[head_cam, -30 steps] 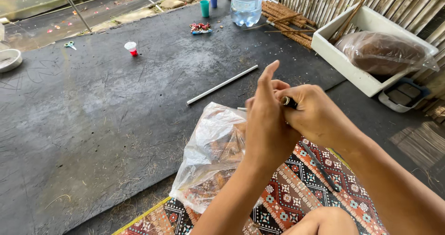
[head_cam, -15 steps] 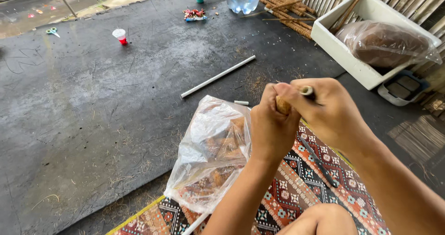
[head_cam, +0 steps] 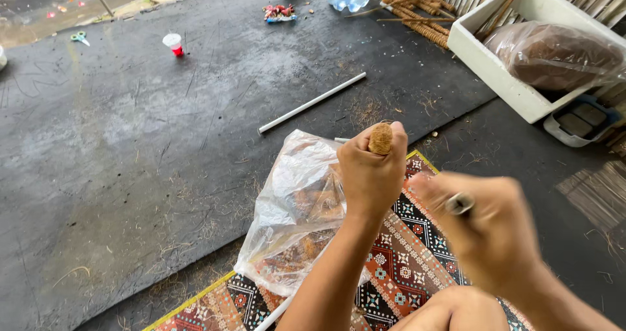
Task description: The person sits on a mat, pulls apart fibrous coir material from a plastic bag, and winds the fiber tightly around a white plastic tube to form a brush head, pressing and shaping the fiber as they wrap. A finished wrapped brush rests in a box nearby.
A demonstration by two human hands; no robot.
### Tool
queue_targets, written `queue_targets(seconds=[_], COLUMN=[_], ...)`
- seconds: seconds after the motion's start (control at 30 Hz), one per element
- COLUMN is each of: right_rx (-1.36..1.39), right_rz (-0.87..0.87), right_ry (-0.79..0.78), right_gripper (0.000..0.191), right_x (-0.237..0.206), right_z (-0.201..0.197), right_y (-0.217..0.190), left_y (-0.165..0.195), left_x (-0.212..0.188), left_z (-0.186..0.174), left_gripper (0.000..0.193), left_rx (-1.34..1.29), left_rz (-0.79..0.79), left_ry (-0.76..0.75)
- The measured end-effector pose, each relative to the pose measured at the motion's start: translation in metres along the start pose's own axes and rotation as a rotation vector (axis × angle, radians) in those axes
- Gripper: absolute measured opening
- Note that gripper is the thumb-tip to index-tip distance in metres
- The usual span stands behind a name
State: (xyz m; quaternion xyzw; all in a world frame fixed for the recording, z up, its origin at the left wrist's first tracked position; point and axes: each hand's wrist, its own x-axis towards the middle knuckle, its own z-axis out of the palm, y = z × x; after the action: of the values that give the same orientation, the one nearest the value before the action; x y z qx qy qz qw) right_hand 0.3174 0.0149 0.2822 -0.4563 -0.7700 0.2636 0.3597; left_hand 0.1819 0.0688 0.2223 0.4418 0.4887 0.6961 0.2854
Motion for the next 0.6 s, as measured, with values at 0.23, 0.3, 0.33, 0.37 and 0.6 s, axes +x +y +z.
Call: queue_targets(seconds=[0.23, 0.3, 0.33, 0.37, 0.6], right_rx=[-0.13, -0.079, -0.052, -0.013, 0.185], right_rz=[-0.201, -0.118, -0.076, -0.069, 0.083], right_ry=[-0.161, -0.123, -0.107, -0.106, 0.021], right_gripper=[0.048, 0.049, 0.05, 0.05, 0.046], right_x=[-0.019, -0.022, -0.024, -0.027, -0.035], right_z=[0.029, 0.024, 0.02, 0.016, 0.009], right_y=[-0.009, -0.004, -0.001, 0.004, 0.04], left_y=[-0.003, -0.004, -0.005, -0.005, -0.015], left_x=[-0.007, -0.005, -0.003, 0.0, -0.005], left_z=[0.002, -0.004, -0.008, -0.013, -0.047], left_gripper=[0.046, 0.047, 0.046, 0.045, 0.047], left_rx=[0.096, 0.104, 0.072, 0.038, -0.034], left_rz=[0.013, 0.01, 0.01, 0.01, 0.067], left_ry=[0.048, 0.029, 0.036, 0.039, 0.088])
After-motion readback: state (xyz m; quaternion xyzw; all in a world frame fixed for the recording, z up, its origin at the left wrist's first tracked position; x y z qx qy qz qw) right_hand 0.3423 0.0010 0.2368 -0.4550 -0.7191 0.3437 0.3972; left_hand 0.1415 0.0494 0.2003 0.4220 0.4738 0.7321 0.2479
